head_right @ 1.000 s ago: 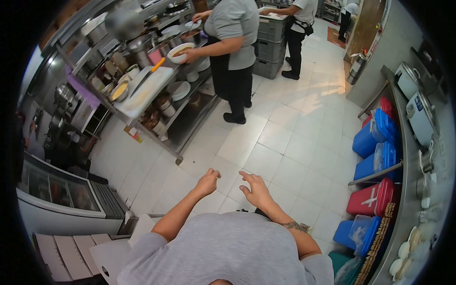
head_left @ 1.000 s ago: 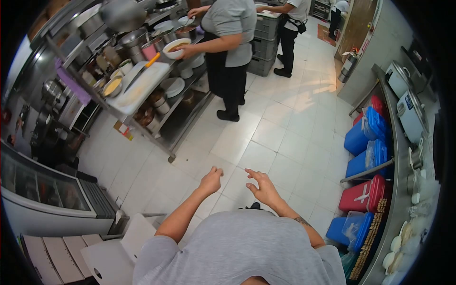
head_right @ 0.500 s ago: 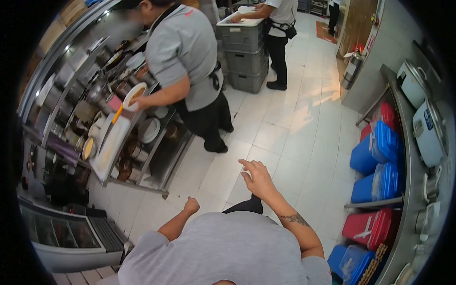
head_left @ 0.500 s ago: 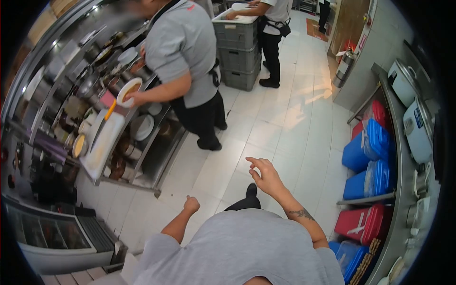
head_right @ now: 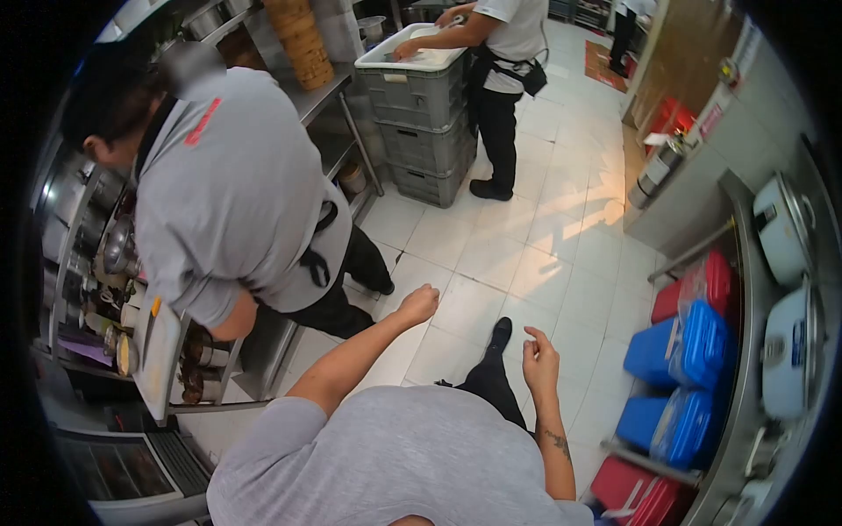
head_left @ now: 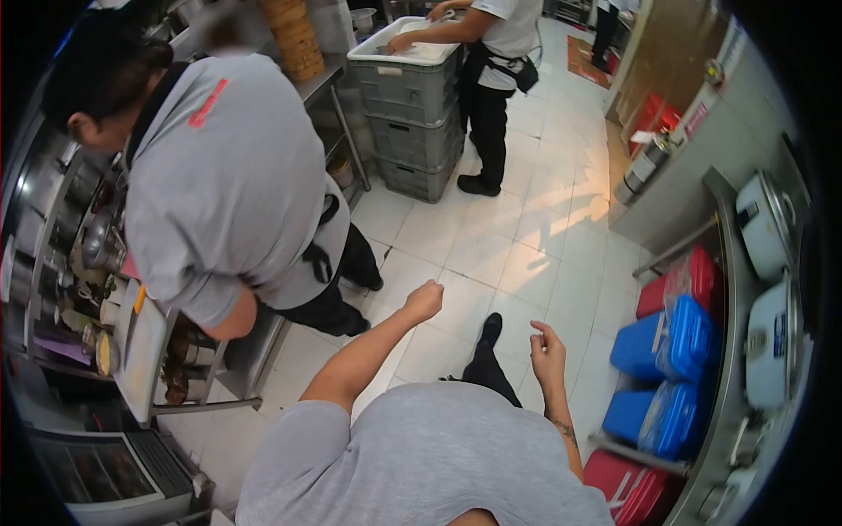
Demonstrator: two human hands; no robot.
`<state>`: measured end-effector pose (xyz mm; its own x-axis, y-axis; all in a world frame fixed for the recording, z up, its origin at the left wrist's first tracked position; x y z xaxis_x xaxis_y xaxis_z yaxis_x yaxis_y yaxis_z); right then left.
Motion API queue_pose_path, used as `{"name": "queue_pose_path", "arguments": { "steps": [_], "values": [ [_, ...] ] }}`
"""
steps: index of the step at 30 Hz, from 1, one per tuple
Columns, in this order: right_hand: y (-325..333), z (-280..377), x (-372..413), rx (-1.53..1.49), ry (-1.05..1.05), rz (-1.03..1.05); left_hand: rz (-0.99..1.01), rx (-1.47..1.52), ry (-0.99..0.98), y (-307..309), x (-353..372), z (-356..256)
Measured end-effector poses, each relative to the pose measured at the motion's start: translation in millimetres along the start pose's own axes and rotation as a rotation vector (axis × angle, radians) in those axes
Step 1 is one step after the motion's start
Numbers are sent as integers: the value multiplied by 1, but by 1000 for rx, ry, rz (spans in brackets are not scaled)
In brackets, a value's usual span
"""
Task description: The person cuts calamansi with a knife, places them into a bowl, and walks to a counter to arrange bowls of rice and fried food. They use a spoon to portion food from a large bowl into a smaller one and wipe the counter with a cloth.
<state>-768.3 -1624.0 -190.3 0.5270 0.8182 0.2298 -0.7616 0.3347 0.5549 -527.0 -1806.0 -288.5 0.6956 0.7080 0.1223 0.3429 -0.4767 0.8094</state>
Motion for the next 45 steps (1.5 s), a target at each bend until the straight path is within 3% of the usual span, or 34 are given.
{"name": "queue_pose_path", "arguments": {
  "steps": [2, 5, 7, 11, 15, 17, 20, 22, 26, 29, 32, 36, 42, 45],
  "values": [
    [5, -5, -58, 17, -11, -2, -44, 43, 56, 8, -43, 14],
    [12, 33, -159, 58, 158, -6, -106, 50, 211, 17, -101, 77],
    [13, 89, -215, 58, 283, 46, -167, 81, 288, 38, -124, 112],
    [-21, 210, -319, 82, 502, 176, -472, 66, 416, 92, -158, 186],
    [-88, 319, -393, 50, 772, 272, -690, 343, 663, 144, -164, 255],
    [-124, 368, -427, 66, 945, 212, -744, 524, 807, 168, -165, 294],
    [-191, 417, -499, 155, 1033, 75, -898, 487, 982, 204, -168, 369],
    [-228, 450, -531, 182, 1044, -57, -923, 293, 958, 220, -171, 456],
    [-291, 487, -581, 337, 1083, -314, -794, -119, 1041, 294, -180, 537],
    [-298, 488, -584, 258, 1085, -381, -844, -79, 1214, 341, -181, 580],
    [-300, 487, -587, 220, 1118, -447, -872, -204, 1159, 367, -188, 619],
    [-304, 481, -594, 248, 1151, -494, -539, -187, 1251, 358, -194, 670],
    [-304, 477, -598, 297, 1110, -481, -293, -353, 1230, 370, -195, 676],
    [-305, 475, -598, 305, 1099, -486, -327, -473, 1242, 365, -189, 692]
  ]
}}
Point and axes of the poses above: each hand's wrist, its own x-axis away from the middle knuckle, its own y-axis out of the back of the hand, z = x × y, the point moved 7 cm from there along -x, towards the middle knuckle, and after that the axes turned 14 degrees about -y, right-handed, at the moved point
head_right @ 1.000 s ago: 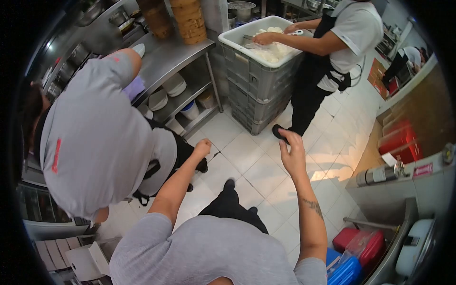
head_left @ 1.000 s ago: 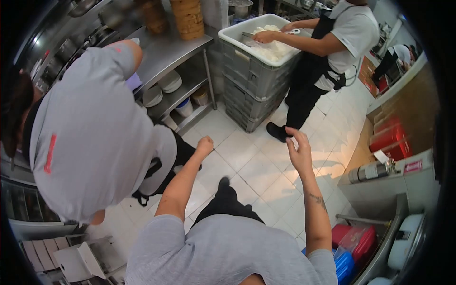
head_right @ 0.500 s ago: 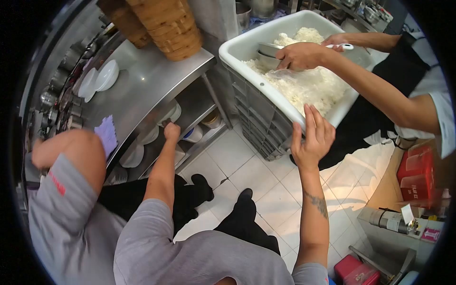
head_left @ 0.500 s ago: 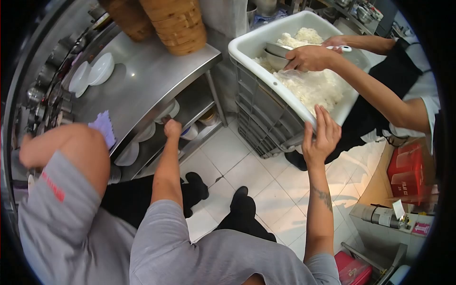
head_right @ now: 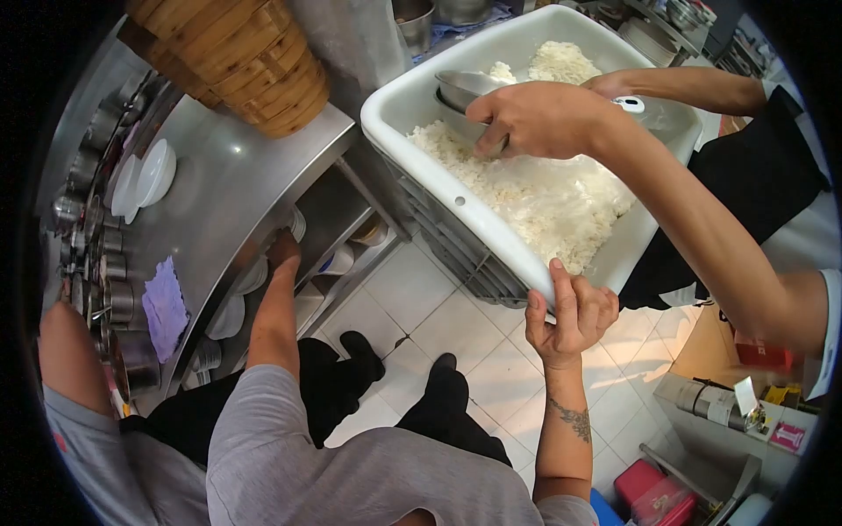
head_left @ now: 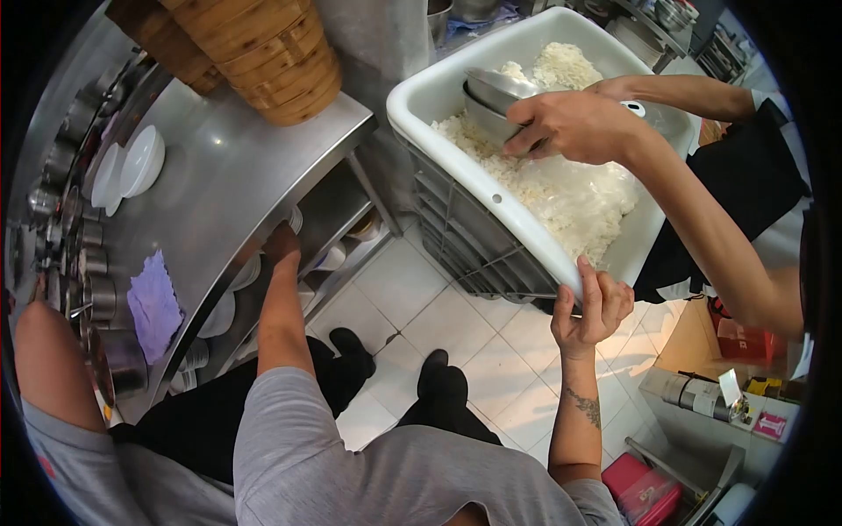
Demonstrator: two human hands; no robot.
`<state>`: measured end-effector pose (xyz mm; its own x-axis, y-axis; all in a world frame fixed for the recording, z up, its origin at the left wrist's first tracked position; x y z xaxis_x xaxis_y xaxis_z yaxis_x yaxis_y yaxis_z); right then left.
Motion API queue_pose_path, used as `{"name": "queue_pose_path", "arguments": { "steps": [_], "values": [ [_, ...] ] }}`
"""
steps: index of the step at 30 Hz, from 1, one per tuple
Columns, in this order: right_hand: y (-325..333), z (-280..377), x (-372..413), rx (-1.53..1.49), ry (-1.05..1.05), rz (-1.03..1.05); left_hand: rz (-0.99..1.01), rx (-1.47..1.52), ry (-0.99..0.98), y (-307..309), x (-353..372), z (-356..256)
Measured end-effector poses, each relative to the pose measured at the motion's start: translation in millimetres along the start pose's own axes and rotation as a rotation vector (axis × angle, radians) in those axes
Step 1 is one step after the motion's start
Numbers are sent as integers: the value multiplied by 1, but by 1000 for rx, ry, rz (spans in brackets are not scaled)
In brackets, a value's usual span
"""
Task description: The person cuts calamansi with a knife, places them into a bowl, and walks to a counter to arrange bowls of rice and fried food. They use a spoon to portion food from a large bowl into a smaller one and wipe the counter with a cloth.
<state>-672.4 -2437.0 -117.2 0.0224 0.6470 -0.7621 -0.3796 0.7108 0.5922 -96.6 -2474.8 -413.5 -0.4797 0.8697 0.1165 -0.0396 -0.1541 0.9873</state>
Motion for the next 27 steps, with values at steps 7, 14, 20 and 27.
{"name": "queue_pose_path", "arguments": {
  "steps": [7, 14, 20, 27],
  "values": [
    [0, 0, 2, -10, -18, 10, -120, 245, 182, 27, 30, -12],
    [6, 2, -1, -90, 0, -22, -222, 234, 77, 43, 29, 14],
    [9, 7, -4, -72, 37, 11, -380, 345, 54, 96, 121, -38],
    [8, -2, 3, -61, 148, 83, -335, 686, -259, 84, 391, -156]
  ]
}}
Point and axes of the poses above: each hand's wrist, its own x-axis away from the middle knuckle, its own y-axis out of the back of the hand, z = x × y, the point moved 7 cm from there along -x, towards the middle knuckle, and after that the axes turned 14 degrees about -y, right-handed, at the moved point
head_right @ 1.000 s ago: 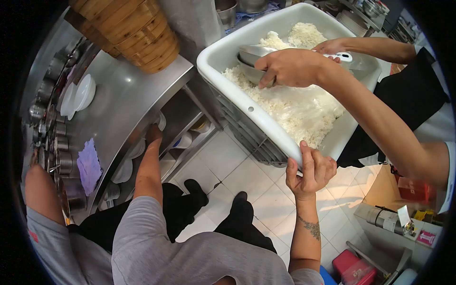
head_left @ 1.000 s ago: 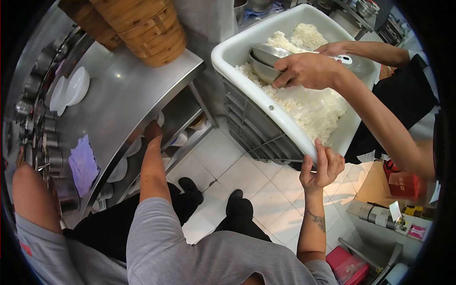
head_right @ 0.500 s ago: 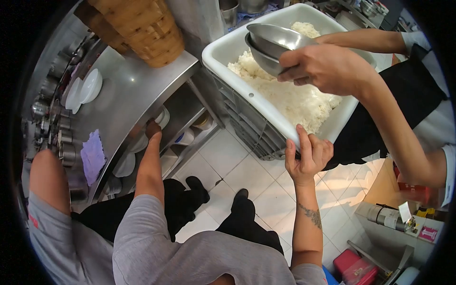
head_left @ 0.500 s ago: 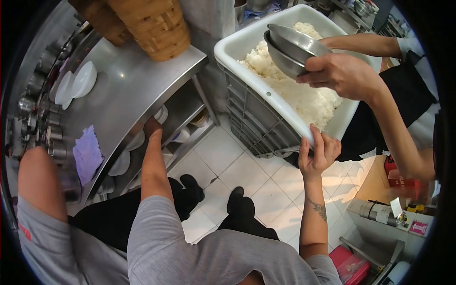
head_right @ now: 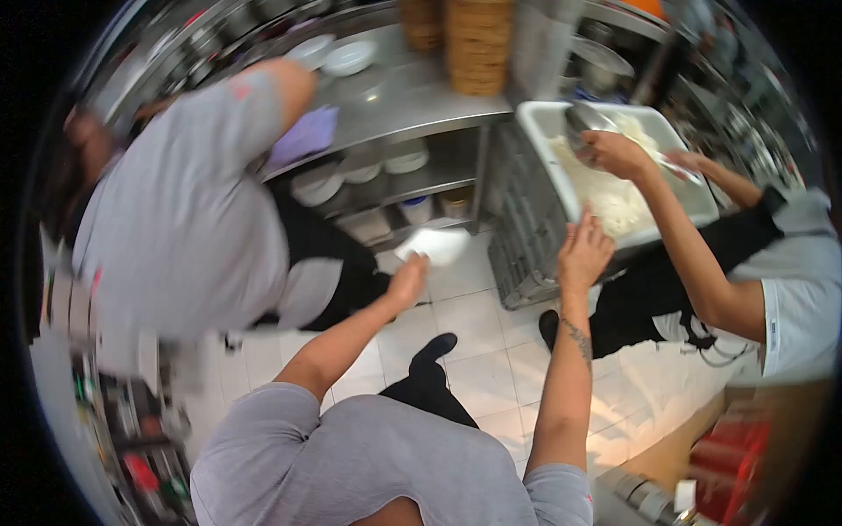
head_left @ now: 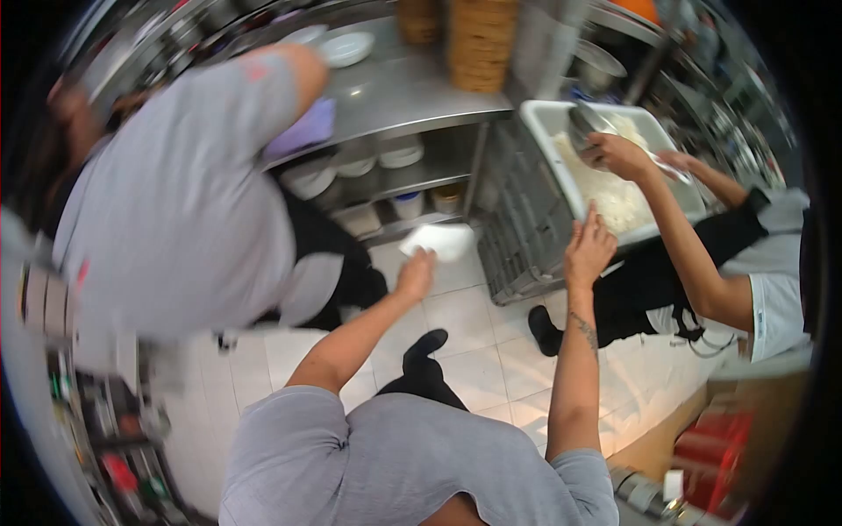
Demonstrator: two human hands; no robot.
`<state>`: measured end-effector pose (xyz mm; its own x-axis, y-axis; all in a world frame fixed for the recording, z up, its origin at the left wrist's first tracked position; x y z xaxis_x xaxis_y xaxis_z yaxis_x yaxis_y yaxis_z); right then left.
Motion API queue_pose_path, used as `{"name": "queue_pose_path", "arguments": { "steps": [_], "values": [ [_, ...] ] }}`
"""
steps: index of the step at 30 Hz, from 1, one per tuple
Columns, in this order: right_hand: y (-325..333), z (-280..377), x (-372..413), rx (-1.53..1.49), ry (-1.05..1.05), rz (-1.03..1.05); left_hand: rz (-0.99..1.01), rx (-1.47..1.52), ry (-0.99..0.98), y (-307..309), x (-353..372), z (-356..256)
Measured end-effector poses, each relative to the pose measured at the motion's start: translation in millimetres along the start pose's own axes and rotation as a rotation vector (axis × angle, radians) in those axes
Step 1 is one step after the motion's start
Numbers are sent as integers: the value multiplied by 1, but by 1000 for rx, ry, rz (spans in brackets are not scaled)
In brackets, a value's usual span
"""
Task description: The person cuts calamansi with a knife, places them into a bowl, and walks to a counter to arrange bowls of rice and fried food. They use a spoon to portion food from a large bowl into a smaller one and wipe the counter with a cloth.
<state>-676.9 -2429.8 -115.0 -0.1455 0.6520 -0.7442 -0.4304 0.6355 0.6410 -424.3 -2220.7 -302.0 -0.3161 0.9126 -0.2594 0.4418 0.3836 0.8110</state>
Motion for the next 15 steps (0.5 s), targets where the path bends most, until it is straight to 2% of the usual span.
{"name": "queue_pose_path", "arguments": {
  "steps": [1, 3, 5, 6, 8, 10, 11, 12, 13, 14, 15],
  "values": [
    [0, 1, 0, 13, 30, 13, 105, 8, -16, 14, 46, -39],
    [9, 5, -1, 9, 60, 167, 182, 3, 17, 35, 140, -89],
    [21, 6, 0, -106, 184, 184, 202, 4, 91, 32, 241, -100],
    [21, 5, -1, -80, 221, 270, 178, 12, 187, 38, 289, -104],
    [12, -6, 9, 66, 277, 151, 156, -16, 405, 56, 375, -101],
    [32, -7, 31, 98, 125, 157, 134, -64, 661, 83, 459, -101],
    [37, -9, 49, -57, 149, 122, 107, -74, 794, 99, 500, -102],
    [24, -19, 77, -385, 54, 154, 22, -134, 901, 111, 544, -101],
    [-14, -33, 123, -482, -310, 410, -76, -188, 981, 129, 579, -105],
    [-101, -59, 188, -366, -157, 606, -175, -228, 1063, 147, 616, -113],
    [-79, -19, 251, -237, 0, 756, -260, -237, 1154, 162, 651, -120]
  ]
}}
Point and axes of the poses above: each hand's wrist, its own x-axis away from the middle knuckle, its own y-axis out of the back of the hand, z = x × y, the point moved 7 cm from there along -x, towards the middle knuckle, and after that the axes turned 14 degrees about -y, right-handed, at the moved point
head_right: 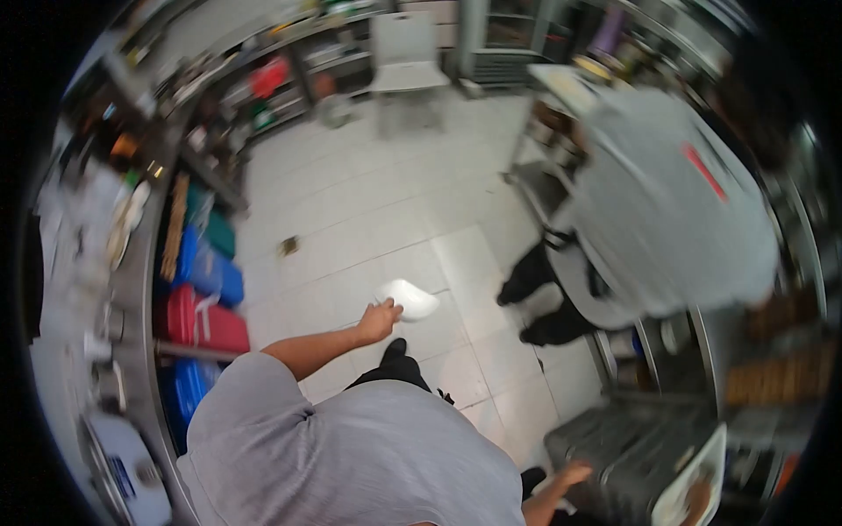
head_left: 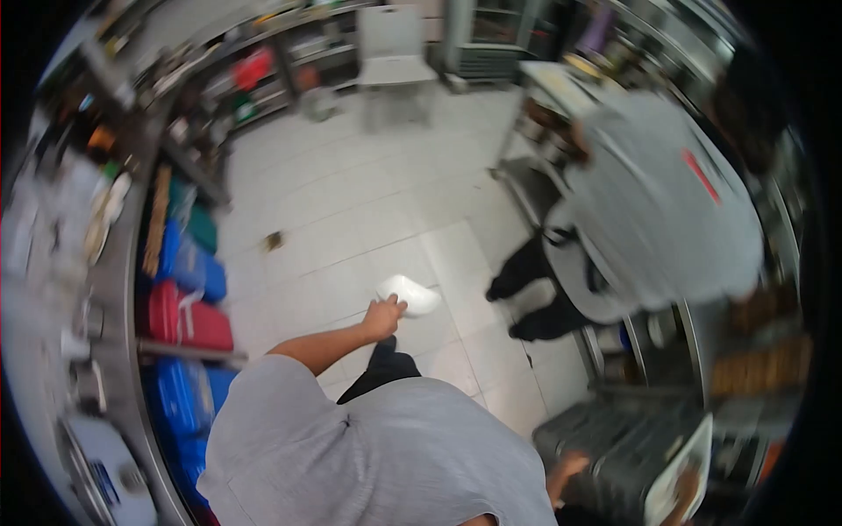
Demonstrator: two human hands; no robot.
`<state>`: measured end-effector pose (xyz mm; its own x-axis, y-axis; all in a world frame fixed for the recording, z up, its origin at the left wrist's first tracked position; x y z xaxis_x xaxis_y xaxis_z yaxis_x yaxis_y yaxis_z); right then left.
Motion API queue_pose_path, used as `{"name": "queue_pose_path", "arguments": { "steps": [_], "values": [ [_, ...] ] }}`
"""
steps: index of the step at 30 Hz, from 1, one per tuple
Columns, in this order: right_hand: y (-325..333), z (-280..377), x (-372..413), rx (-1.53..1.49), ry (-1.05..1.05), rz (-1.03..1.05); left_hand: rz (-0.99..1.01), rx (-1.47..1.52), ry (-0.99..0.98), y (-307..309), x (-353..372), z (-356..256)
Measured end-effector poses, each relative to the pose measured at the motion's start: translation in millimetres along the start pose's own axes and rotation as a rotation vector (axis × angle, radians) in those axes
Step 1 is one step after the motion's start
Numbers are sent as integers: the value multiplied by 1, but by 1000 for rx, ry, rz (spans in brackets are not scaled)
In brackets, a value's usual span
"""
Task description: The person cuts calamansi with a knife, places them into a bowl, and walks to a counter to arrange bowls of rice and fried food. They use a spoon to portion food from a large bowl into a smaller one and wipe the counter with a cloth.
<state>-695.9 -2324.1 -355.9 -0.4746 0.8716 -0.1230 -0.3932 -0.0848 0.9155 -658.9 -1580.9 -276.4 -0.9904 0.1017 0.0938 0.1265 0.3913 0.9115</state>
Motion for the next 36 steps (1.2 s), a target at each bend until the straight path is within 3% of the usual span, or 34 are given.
{"name": "queue_pose_path", "arguments": {
  "steps": [2, 4, 5, 6, 8, 10, 12, 14, 15, 20, 22, 24, 27, 30, 32, 35, 36],
  "values": [
    [-68, 86, 131, 288, 227, 310, -134, 37, 128, 34, 30, 54],
    [-145, 165, 255, -26, 660, 710, -210, 55, 236, 61, 60, 103],
    [-162, 212, 313, -75, 668, 933, -243, 52, 285, 68, 67, 114],
    [-101, 300, 398, 132, 731, 1078, -261, 62, 323, 79, 81, 135],
    [-130, 378, 494, 166, 1124, 1132, -296, 70, 386, 97, 108, 172],
    [-144, 457, 559, 114, 1237, 1248, -335, 100, 465, 118, 140, 205],
    [-186, 524, 596, -159, 1197, 1437, -423, 111, 532, 132, 173, 239],
    [-188, 579, 610, -39, 1018, 1402, -534, 107, 641, 144, 202, 275],
    [-203, 598, 618, -13, 1036, 1384, -585, 102, 689, 153, 217, 293],
    [-241, 612, 642, 302, 1119, 1350, -807, 22, 943, 208, 269, 377],
    [-253, 611, 650, 333, 990, 1392, -929, 15, 1005, 224, 279, 406],
    [-397, 576, 633, 352, 903, 1484, -1062, -16, 1034, 247, 283, 433],
    [-466, 616, 658, 374, 1382, 1362, -1134, -152, 1081, 284, 280, 483],
    [-440, 714, 692, 478, 896, 1402, -1150, -280, 1127, 339, 263, 531],
    [-354, 830, 751, 369, 1205, 1322, -1148, -331, 1171, 380, 253, 566],
    [-357, 957, 835, 119, 1276, 1237, -1125, -439, 1246, 436, 251, 627],
    [-374, 999, 872, -84, 1653, 959, -1097, -477, 1273, 452, 249, 645]
  ]
}}
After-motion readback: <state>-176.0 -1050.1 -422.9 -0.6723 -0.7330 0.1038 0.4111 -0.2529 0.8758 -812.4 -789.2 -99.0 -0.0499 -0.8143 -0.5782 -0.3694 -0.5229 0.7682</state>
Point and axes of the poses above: each hand's wrist, its own x-axis away from the middle knuckle, its own y-axis out of the back of the hand, z = x × y, the point moved 7 cm from there along -x, towards the middle knuckle, and after that the axes turned 14 degrees about -y, right-handed, at the moved point
